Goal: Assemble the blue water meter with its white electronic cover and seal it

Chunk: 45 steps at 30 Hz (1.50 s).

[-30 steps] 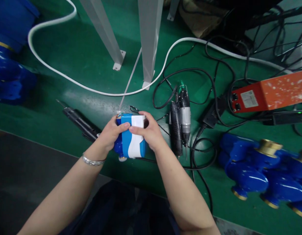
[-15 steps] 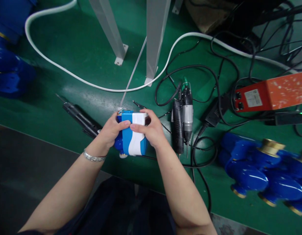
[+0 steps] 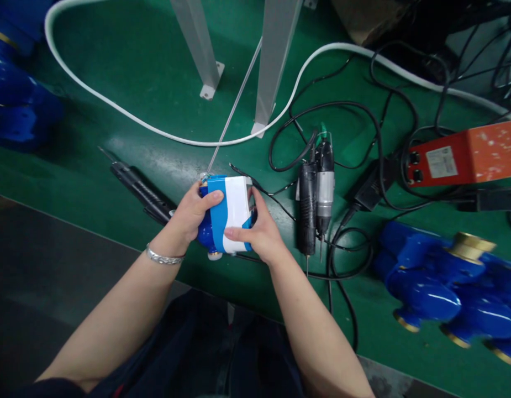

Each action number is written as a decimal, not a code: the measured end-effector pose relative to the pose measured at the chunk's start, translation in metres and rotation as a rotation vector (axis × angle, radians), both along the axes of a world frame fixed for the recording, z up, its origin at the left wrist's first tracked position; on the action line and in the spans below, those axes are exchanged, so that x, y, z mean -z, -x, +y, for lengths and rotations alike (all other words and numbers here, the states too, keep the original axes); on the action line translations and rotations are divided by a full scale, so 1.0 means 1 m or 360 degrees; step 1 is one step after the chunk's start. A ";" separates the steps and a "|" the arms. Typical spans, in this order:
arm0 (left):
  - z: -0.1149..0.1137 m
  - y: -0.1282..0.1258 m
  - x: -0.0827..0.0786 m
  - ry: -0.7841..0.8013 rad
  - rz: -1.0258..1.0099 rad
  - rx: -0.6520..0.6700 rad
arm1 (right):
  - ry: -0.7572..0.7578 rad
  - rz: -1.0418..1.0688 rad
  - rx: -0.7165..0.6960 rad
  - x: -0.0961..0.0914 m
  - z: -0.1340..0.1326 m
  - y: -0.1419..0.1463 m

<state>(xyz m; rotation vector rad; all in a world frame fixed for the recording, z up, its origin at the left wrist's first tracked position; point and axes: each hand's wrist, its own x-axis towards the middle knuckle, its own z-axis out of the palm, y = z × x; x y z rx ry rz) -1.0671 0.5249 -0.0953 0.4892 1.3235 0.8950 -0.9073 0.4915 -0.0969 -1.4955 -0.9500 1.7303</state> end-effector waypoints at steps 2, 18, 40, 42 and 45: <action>0.001 -0.001 0.001 0.0015 -0.0022 0.0000 | 0.0035 0.0087 0.0018 0.003 0.002 0.000; -0.044 0.006 -0.015 0.0284 -0.0118 0.0125 | 0.0226 0.0563 0.0139 -0.015 0.001 0.001; -0.044 0.016 -0.003 0.0197 -0.0347 0.0142 | 0.0172 0.0651 0.0236 -0.007 -0.005 0.004; -0.044 0.017 -0.004 0.0197 -0.0343 0.0162 | 0.0179 0.0640 0.0262 -0.007 -0.006 0.004; -0.044 0.019 -0.003 0.0197 -0.0278 0.0200 | 0.0194 0.0605 0.0273 -0.008 -0.006 0.004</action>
